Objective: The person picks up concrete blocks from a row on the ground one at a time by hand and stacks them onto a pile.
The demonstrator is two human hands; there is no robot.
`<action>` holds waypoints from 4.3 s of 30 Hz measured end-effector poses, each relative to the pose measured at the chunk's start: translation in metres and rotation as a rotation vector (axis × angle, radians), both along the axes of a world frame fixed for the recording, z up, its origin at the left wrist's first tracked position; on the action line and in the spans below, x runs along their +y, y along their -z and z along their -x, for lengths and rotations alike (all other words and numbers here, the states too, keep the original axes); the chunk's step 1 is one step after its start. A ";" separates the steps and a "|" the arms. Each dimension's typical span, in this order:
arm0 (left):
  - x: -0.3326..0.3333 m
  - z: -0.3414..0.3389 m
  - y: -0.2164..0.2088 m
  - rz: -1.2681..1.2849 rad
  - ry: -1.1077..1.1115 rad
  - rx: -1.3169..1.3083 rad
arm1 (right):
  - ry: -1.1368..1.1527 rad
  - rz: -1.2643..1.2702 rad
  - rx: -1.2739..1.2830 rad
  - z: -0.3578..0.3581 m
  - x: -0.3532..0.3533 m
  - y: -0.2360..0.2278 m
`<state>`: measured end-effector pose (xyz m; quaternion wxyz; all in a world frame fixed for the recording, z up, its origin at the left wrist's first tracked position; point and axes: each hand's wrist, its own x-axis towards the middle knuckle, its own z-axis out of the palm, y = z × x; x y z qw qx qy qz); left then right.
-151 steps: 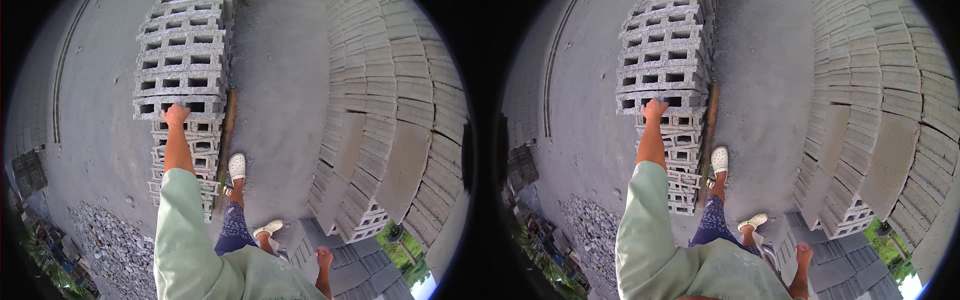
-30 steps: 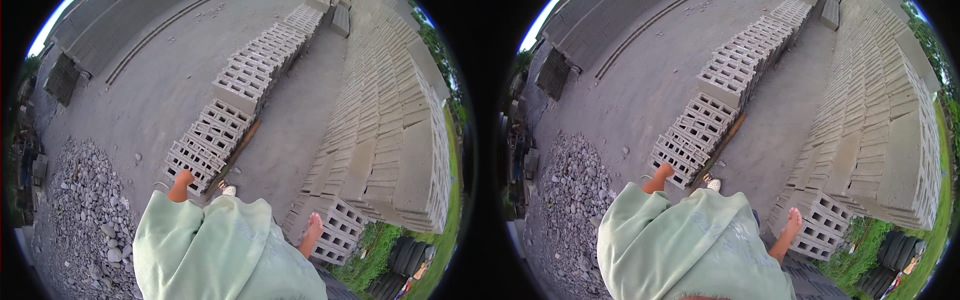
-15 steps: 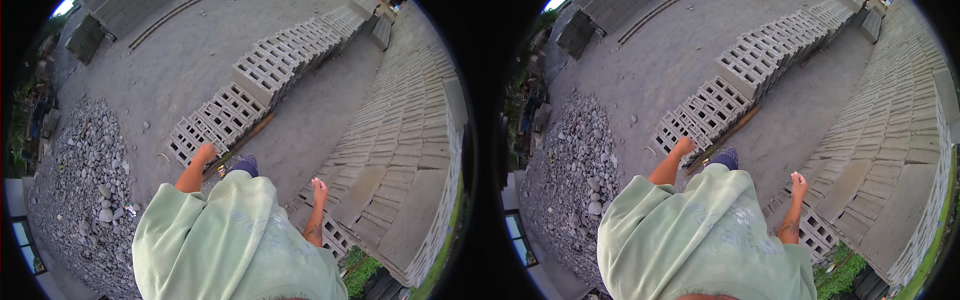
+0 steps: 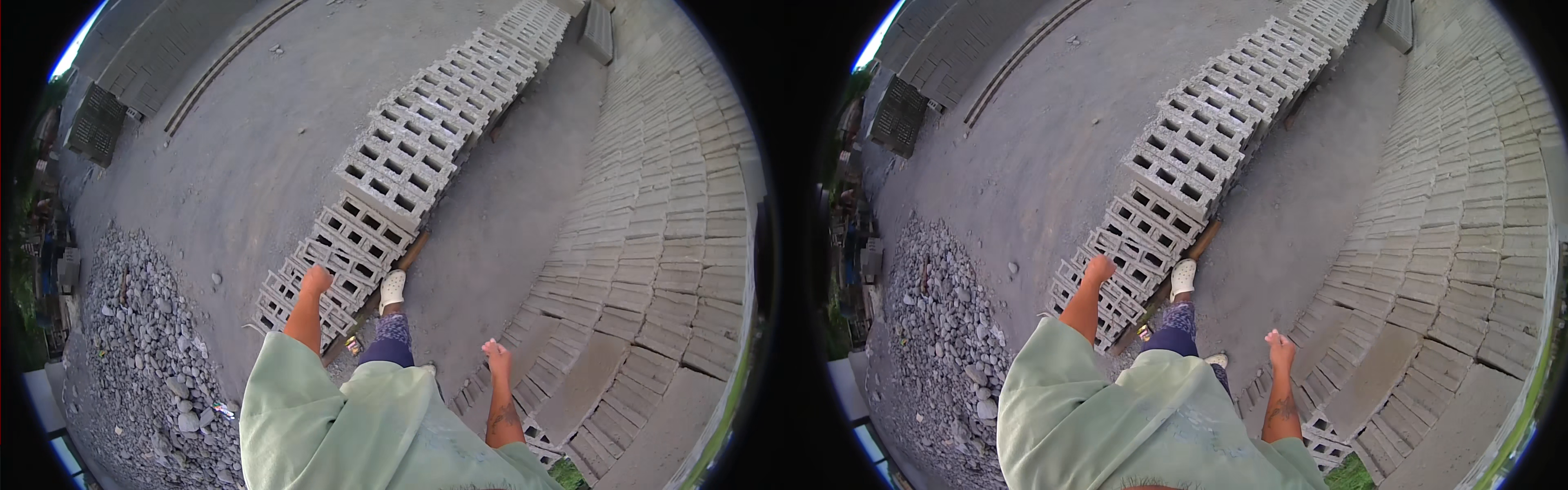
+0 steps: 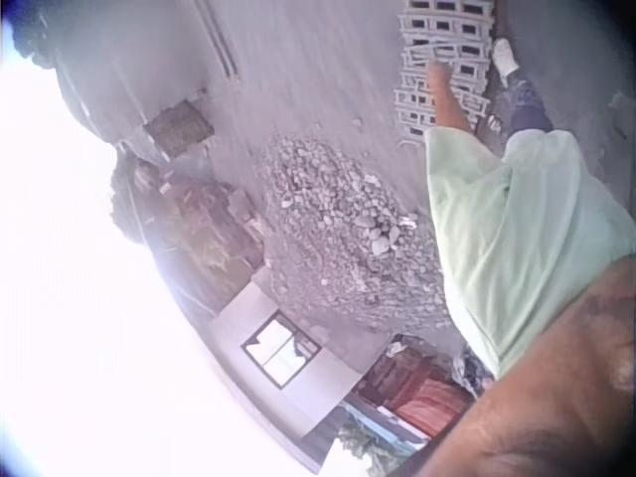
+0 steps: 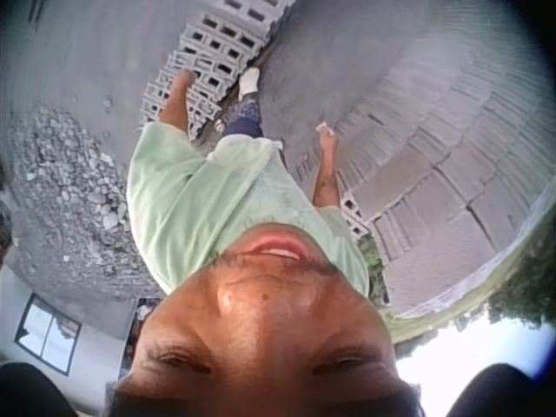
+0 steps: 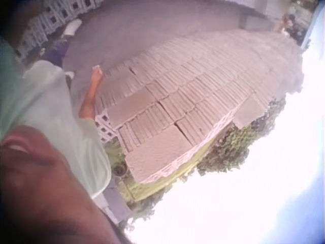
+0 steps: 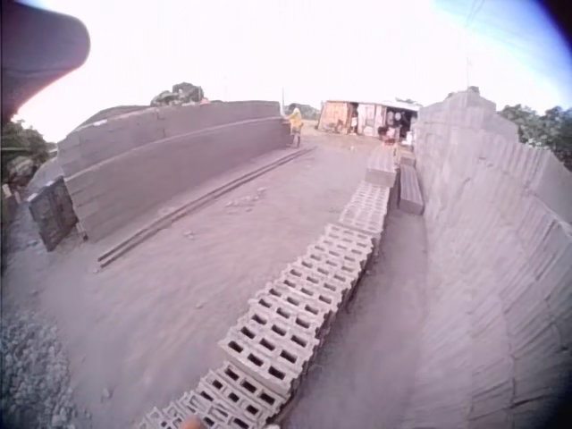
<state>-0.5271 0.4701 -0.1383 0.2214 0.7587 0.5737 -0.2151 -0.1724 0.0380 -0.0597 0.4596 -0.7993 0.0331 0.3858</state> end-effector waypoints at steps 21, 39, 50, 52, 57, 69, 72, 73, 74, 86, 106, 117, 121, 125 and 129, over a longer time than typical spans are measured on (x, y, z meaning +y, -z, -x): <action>0.320 -0.215 0.116 -0.406 0.318 -0.001 | -0.189 0.320 -0.055 -0.051 0.436 0.201; -0.226 -0.209 -0.072 0.036 0.885 -0.218 | 0.339 0.817 -0.122 0.177 -0.138 -0.072; -0.544 -0.250 -0.237 0.096 1.353 -0.344 | 0.886 0.867 -0.244 0.286 -0.416 -0.223; -0.600 -0.268 -0.254 0.068 1.458 -0.360 | 0.940 0.845 -0.227 0.294 -0.459 -0.221; -0.722 -0.313 -0.257 0.116 1.722 -0.432 | 1.278 0.818 -0.130 0.322 -0.522 -0.183; -0.820 -0.338 -0.239 0.207 1.983 -1.164 | 1.445 0.717 0.091 0.323 -0.551 -0.138; -0.833 -0.313 -0.246 0.284 2.179 -0.911 | 1.417 0.504 0.136 0.318 -0.556 -0.138; -0.841 -0.305 -0.248 0.272 2.311 -0.639 | 1.407 0.492 0.128 0.322 -0.556 -0.128; -0.853 -0.296 -0.252 0.206 2.318 -0.466 | 1.448 0.348 0.137 0.327 -0.559 -0.116; -0.912 -0.292 -0.239 0.155 2.001 -0.201 | 1.607 0.216 0.072 0.326 -0.575 -0.096; -1.053 -0.415 -0.222 0.061 2.063 -0.258 | 1.433 0.365 0.079 0.185 -0.738 -0.095; -1.056 -0.417 -0.234 0.025 2.076 -0.157 | 1.455 0.338 0.026 0.186 -0.736 -0.097; -1.055 -0.410 -0.227 -0.042 2.069 -0.184 | 1.419 0.277 0.016 0.190 -0.738 -0.105; -1.037 -0.407 -0.227 -0.049 2.059 -0.281 | 1.423 0.275 0.058 0.184 -0.736 -0.107; -0.985 -0.398 -0.233 0.121 2.044 -0.908 | 1.418 0.278 0.039 0.180 -0.730 -0.113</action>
